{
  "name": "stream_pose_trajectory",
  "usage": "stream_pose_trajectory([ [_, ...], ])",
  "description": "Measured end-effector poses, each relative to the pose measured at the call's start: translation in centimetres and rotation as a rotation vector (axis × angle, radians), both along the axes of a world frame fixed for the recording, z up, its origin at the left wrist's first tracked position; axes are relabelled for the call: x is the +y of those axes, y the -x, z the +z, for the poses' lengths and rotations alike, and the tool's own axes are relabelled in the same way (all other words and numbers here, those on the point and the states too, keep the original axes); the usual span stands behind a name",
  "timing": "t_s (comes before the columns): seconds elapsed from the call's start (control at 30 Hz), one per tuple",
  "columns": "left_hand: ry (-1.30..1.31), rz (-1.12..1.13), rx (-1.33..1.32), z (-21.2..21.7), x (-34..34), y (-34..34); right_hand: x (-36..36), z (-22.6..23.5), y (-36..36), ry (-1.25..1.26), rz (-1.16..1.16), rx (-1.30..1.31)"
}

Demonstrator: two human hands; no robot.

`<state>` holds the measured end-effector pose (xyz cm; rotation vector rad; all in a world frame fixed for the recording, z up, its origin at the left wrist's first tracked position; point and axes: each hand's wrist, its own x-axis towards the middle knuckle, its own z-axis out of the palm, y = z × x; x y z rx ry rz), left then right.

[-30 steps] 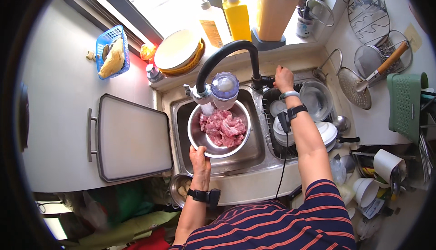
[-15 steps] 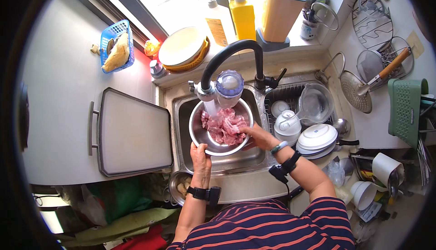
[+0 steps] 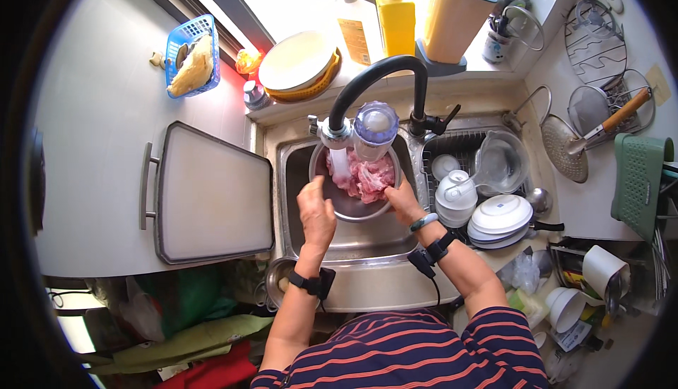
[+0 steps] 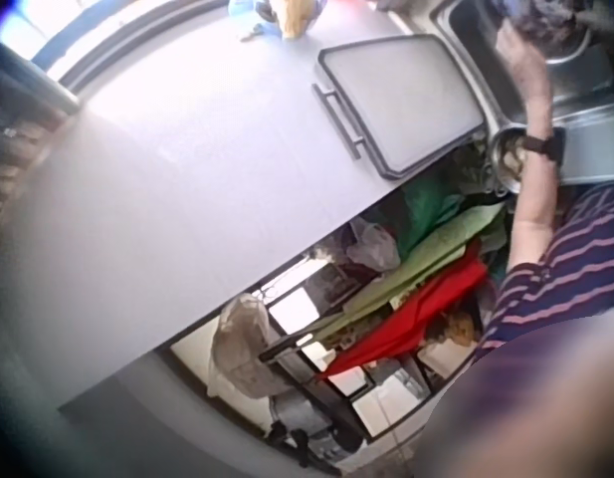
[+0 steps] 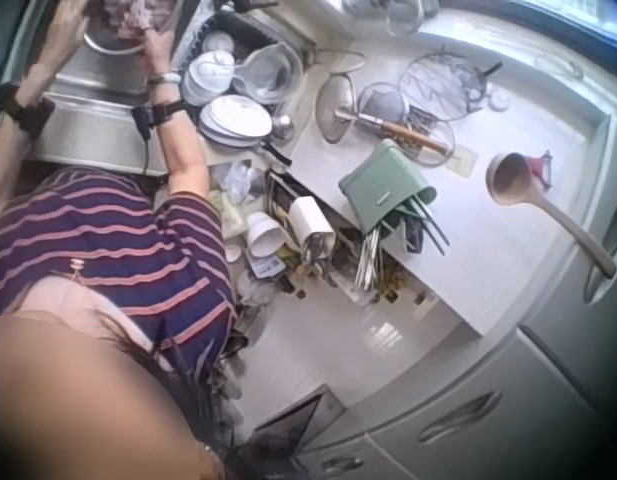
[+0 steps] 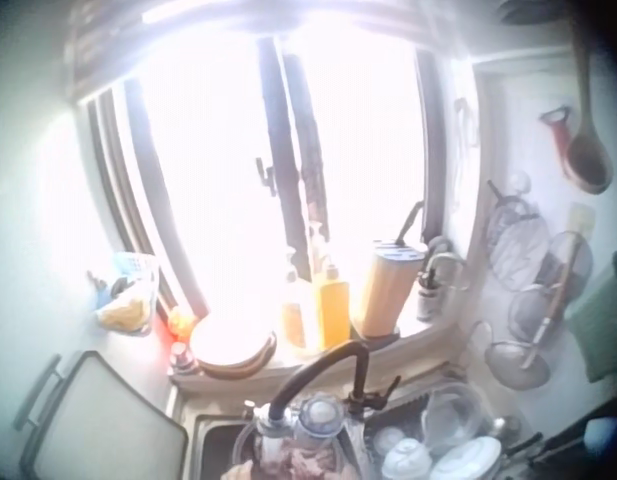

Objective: The person opens a refrigerator drawer, rinses a winter melon in a sink, and then washes raw meat in a bowl under a faucet.

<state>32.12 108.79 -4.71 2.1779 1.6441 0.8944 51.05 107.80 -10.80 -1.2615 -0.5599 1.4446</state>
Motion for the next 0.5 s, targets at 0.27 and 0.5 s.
stream_pose_trajectory([
  [0.27, -0.034, -0.322, 0.588, -5.6, 3.7, 1.1, -1.3, 1.1, 0.1, 0.103, 0.268, -0.037],
  [0.5, 0.763, -0.06, 0.027, -8.3, 2.1, -1.2, -2.0, -2.3, 1.3, 0.193, 0.164, -0.023],
])
